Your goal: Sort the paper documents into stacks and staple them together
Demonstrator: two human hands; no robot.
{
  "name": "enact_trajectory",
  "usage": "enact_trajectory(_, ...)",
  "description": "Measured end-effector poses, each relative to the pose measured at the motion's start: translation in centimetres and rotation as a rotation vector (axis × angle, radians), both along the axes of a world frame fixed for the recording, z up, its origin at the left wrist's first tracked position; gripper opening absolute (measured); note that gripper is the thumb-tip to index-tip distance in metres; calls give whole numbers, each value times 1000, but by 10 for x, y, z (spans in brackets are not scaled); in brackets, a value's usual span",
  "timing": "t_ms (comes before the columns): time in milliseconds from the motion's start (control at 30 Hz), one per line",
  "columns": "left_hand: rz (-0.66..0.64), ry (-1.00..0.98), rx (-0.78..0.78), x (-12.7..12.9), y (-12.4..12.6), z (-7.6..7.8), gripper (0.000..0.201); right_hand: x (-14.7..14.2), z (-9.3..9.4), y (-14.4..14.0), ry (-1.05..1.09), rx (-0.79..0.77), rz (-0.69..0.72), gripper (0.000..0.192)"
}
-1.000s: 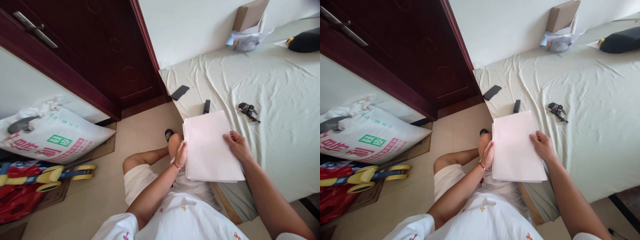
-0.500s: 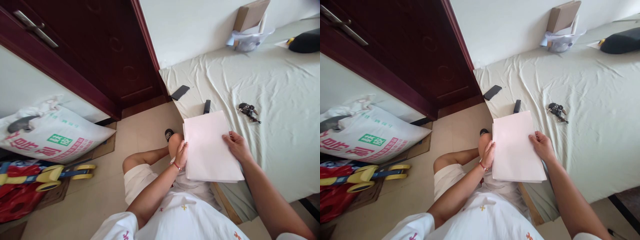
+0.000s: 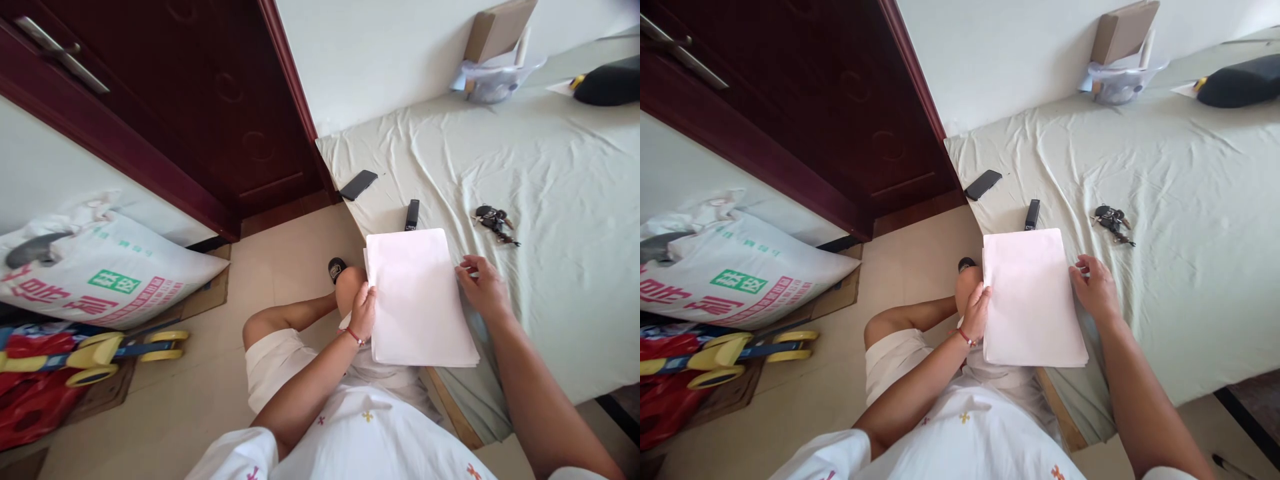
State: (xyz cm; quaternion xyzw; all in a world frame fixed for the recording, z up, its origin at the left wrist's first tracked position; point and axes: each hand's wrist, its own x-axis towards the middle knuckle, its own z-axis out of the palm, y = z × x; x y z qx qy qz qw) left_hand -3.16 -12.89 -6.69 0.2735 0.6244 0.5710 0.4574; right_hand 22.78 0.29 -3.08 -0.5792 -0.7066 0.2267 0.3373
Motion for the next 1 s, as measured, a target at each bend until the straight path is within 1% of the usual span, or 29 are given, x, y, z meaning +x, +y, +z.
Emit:
enact_trajectory(67, -35, -21, 31, 2, 1, 1, 50, 0, 0, 0, -85, 16, 18, 40)
enact_trajectory(167, -76, -39, 39, 7, -1, 6, 41, -3, 2, -2, -170, 8, 42, 43)
enact_trajectory(267, -71, -38, 12, 11, -6, 11, 30, -5, 5, -4, -207, -48, 29, 44)
enact_trajectory(333, -70, -20, -13, 16, -11, 13, 27, -4, 4, -3, -211, -60, 24, 44)
enact_trajectory(433, -73, 15, -28, 22, -18, 10, 29, -1, 2, -2, -190, -55, 39, 43)
enact_trajectory(600, -45, 15, -27, 29, -21, 0, 32, -1, 1, -1, -136, -76, 57, 42)
enact_trajectory(700, -36, -12, -45, 29, -20, -3, 37, -2, 4, -3, -171, -80, 12, 45)
enact_trajectory(767, -40, -22, -48, 29, -20, -3, 38, -1, 7, -4, -244, -76, -40, 46)
enact_trajectory(833, -41, -25, -50, 28, -20, -2, 39, -1, 7, -4, -287, -77, -54, 44)
enact_trajectory(1000, -34, 15, -21, 29, -20, 1, 40, 1, 4, -2, -185, -124, -25, 38)
